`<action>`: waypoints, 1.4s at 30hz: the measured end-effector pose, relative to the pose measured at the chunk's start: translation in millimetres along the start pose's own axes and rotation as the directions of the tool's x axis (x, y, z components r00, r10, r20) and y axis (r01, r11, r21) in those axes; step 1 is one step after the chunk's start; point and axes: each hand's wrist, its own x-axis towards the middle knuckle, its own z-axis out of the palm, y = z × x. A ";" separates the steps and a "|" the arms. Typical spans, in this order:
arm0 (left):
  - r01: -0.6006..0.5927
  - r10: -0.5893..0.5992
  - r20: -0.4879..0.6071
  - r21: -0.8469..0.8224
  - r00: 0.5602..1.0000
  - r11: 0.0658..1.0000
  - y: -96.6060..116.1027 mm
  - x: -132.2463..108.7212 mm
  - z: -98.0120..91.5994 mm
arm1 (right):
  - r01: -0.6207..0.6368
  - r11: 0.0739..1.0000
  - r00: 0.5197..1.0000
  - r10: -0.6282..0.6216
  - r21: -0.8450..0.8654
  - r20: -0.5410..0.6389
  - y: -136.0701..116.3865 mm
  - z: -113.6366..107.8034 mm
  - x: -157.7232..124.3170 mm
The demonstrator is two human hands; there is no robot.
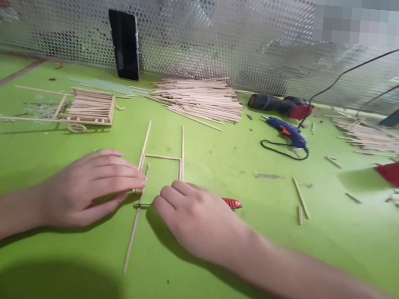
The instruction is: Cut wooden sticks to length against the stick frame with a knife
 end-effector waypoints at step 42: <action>-0.145 0.127 0.200 0.073 0.971 0.987 15.6 7.3 -1.9 | 0.027 0.989 0.996 -0.038 0.142 0.076 -11.2 -7.1 8.1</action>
